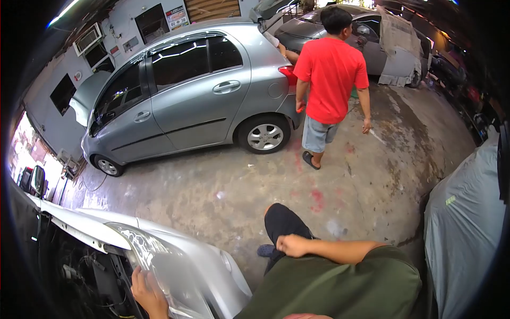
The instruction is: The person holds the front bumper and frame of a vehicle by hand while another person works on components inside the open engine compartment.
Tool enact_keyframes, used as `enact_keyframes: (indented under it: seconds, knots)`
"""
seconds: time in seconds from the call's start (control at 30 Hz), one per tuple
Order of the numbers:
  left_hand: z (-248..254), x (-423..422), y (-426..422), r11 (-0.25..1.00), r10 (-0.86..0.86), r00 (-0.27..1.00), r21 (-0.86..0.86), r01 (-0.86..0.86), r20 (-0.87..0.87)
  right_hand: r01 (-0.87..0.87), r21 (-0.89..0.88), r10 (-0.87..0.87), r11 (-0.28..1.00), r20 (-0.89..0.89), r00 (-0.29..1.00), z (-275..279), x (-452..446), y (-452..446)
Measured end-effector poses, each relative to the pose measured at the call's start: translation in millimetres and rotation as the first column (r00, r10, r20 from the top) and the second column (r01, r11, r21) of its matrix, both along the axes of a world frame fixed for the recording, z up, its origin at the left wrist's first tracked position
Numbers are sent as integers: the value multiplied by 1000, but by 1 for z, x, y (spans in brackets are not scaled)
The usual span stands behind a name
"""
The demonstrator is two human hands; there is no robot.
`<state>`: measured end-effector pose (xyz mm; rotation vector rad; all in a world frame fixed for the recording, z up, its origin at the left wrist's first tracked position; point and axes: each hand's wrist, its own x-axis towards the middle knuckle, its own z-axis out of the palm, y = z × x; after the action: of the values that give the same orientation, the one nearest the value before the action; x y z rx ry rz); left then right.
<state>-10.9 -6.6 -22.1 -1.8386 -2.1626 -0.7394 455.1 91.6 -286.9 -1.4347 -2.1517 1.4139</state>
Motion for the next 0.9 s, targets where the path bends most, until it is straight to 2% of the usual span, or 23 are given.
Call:
enact_keyframes:
  seconds: [0.03,0.07,0.13,0.2,0.37,0.47,0.9]
  knots:
    - [0,-3,0,1000,-4,1000,-3,4,-11,45,-44,-36,998,183,982,48,3,4]
    - [0,-2,2,1000,-7,1000,3,7,-18,6,96,-33,995,285,958,29,12,7]
    - [2,-1,3,1000,-6,1000,13,6,-6,-109,120,40,987,471,881,18,27,12]
    - [2,2,3,1000,-3,1000,21,3,10,-126,59,76,990,526,847,-10,32,7]
    - [2,3,9,997,-46,995,73,39,89,-104,-26,99,994,596,797,-30,20,17]
    - [-1,1,9,997,-33,996,71,28,78,-56,-50,75,997,631,772,-17,6,28]
    - [1,1,10,996,-48,993,77,40,106,-25,81,-30,996,614,789,-27,0,34]
